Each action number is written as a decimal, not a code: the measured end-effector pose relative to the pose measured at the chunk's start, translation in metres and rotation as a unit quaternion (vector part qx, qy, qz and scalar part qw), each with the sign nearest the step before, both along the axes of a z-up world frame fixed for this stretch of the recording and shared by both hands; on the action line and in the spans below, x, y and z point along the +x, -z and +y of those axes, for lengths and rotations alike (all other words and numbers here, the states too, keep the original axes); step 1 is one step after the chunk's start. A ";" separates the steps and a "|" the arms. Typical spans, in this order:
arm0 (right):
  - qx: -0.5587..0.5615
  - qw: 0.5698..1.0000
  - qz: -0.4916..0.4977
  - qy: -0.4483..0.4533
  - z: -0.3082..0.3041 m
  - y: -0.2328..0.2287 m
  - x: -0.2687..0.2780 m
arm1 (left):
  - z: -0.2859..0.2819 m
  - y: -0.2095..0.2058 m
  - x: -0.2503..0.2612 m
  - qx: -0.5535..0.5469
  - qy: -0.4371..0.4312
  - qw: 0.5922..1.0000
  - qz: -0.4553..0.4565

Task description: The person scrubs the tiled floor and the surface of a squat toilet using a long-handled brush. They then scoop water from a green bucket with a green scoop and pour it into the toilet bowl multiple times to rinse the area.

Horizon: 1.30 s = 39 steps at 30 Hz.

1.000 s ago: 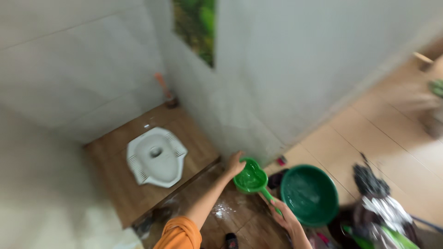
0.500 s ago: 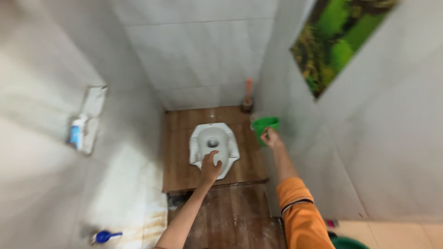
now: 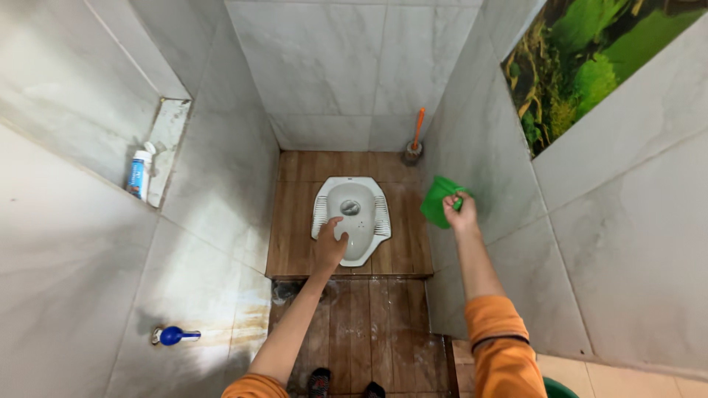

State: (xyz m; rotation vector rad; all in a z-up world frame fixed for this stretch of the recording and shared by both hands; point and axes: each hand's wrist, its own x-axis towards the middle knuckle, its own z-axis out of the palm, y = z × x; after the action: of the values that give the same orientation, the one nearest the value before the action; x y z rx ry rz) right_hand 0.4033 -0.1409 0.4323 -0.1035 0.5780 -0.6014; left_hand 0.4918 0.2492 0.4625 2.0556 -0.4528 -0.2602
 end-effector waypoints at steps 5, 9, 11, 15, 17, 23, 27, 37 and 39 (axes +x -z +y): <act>-0.007 0.990 0.115 -0.082 0.013 0.006 -0.038 | -0.010 0.023 0.004 -0.057 -0.002 0.998 -0.025; -0.136 0.894 0.332 -0.269 0.031 0.013 -0.050 | -0.005 0.029 0.010 -0.033 -0.014 0.999 -0.006; -0.211 0.803 0.413 -0.375 0.038 0.023 -0.049 | 0.005 0.033 0.013 -0.032 -0.014 0.999 -0.002; -0.324 0.650 0.471 -0.501 0.059 0.059 -0.033 | 0.018 0.050 0.027 -0.062 -0.045 0.995 -0.063; -0.357 0.628 0.470 -0.507 0.068 0.080 -0.020 | 0.030 0.057 0.031 -0.061 -0.054 0.994 -0.071; -0.559 0.486 0.479 -0.470 0.098 0.102 0.017 | 0.053 0.065 0.034 -0.047 -0.102 0.991 -0.070; -0.734 0.339 0.520 -0.273 0.106 0.092 0.035 | 0.062 0.066 0.029 -0.001 -0.110 0.993 -0.054; -0.539 0.675 0.481 -0.149 0.125 0.035 0.013 | 0.046 0.079 0.023 -0.046 -0.078 0.993 -0.075; -0.469 0.776 0.414 -0.075 0.134 0.056 -0.006 | 0.037 0.082 0.019 -0.035 -0.061 0.995 -0.068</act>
State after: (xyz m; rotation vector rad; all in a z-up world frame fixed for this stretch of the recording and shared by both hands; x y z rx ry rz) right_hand 0.3968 -0.0064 0.3761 -1.4177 1.0588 -0.6253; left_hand 0.5107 0.2859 0.3806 2.0313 -0.4122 -0.0310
